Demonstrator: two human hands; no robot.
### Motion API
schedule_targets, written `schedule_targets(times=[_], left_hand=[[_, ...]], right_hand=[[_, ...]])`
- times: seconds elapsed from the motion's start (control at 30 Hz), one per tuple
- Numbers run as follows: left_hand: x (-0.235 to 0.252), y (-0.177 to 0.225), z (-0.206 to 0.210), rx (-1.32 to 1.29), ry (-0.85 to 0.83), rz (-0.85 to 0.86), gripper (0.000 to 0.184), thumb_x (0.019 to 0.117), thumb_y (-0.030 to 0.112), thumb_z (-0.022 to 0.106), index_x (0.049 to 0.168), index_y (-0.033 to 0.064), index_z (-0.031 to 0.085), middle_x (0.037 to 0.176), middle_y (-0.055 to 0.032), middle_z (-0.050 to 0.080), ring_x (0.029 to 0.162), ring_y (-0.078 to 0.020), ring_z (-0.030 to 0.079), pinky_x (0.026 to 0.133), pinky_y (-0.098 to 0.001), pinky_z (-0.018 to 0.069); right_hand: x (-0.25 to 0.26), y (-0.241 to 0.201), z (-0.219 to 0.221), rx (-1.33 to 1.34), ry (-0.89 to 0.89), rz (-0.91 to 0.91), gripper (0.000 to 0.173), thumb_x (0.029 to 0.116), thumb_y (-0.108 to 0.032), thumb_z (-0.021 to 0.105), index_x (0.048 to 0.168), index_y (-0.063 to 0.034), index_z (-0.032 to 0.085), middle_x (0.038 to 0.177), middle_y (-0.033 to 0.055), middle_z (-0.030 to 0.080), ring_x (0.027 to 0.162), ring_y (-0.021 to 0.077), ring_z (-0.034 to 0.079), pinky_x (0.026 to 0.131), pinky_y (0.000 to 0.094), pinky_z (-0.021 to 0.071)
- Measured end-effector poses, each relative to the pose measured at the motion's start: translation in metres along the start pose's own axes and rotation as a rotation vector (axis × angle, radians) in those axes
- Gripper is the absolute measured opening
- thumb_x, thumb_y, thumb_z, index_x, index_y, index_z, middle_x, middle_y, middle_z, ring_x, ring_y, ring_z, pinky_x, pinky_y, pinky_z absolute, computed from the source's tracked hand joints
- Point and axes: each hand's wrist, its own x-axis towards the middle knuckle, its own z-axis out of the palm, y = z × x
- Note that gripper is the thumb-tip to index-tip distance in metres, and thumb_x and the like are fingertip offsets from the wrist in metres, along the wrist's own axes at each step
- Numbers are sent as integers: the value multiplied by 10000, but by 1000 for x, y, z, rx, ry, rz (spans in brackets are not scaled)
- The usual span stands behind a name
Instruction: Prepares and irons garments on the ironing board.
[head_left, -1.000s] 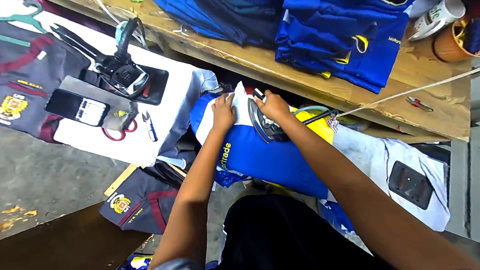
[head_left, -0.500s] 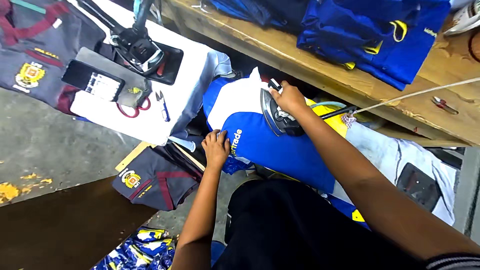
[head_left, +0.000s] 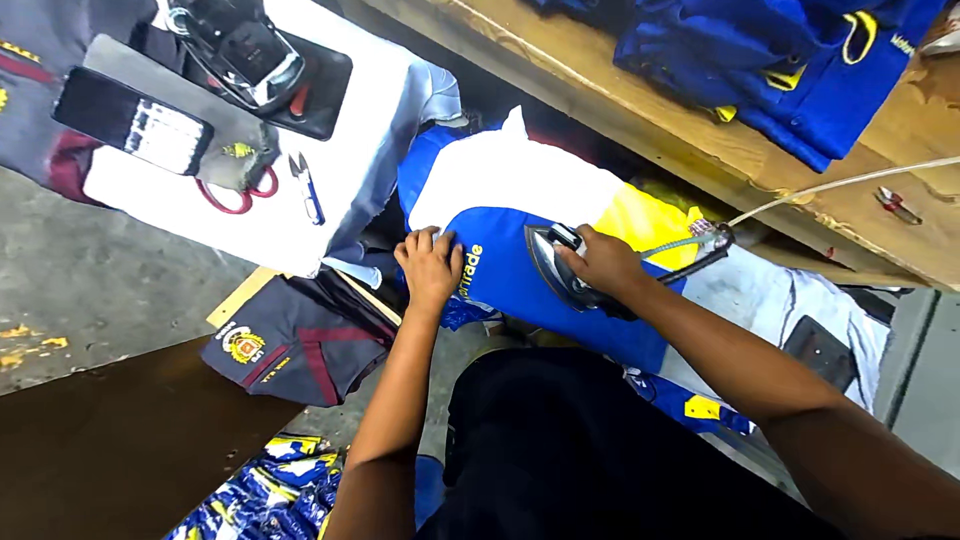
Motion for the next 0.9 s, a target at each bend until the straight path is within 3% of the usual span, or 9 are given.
schedule_targets(times=[0.17, 0.3, 0.43, 0.6, 0.73, 0.9], left_hand=[[56, -15, 16, 81, 39, -98, 513, 1067, 394, 426, 1472, 109, 561, 1542, -279, 445, 1414, -524, 397, 1073, -738, 288], [60, -22, 25, 155, 99, -228, 614, 1050, 517, 415, 1542, 157, 483, 1625, -260, 334, 1491, -488, 306, 1118, -710, 245], [57, -23, 30, 157, 158, -259, 657, 1033, 556, 441, 1535, 135, 490, 1615, -260, 354, 1476, -475, 340, 1118, -684, 263], [56, -23, 29, 135, 166, -279, 694, 1020, 596, 446, 1536, 133, 484, 1614, -254, 355, 1470, -470, 349, 1120, -666, 274], [56, -23, 31, 97, 158, -302, 695, 1018, 587, 460, 1545, 134, 468, 1625, -250, 335, 1487, -461, 323, 1134, -669, 250], [56, -26, 34, 66, 215, -283, 670, 1022, 546, 463, 1523, 103, 491, 1609, -255, 359, 1475, -467, 340, 1133, -670, 259]], right_hand=[[38, -49, -10, 23, 7, -44, 555, 1071, -494, 481, 1289, 4, 595, 1018, 234, 704, 987, 424, 704, 821, 601, 545], [48, -63, -21, 45, -14, 37, 547, 1087, -492, 438, 1350, -25, 550, 1073, 221, 698, 1036, 402, 698, 847, 580, 543], [34, -33, -21, 91, 40, 135, 572, 1087, -489, 446, 1348, 10, 546, 1079, 267, 685, 1035, 443, 690, 856, 618, 533], [-6, 34, -17, 170, 121, 413, 607, 1084, -502, 449, 1383, 21, 523, 1068, 317, 679, 1013, 510, 680, 842, 674, 521], [-32, 87, -11, 205, 234, 540, 617, 1082, -489, 469, 1343, 65, 537, 1033, 353, 665, 984, 540, 667, 830, 702, 497], [-23, 97, -19, 212, 253, 560, 614, 1075, -500, 477, 1332, 52, 557, 1047, 344, 670, 1008, 534, 666, 844, 696, 496]])
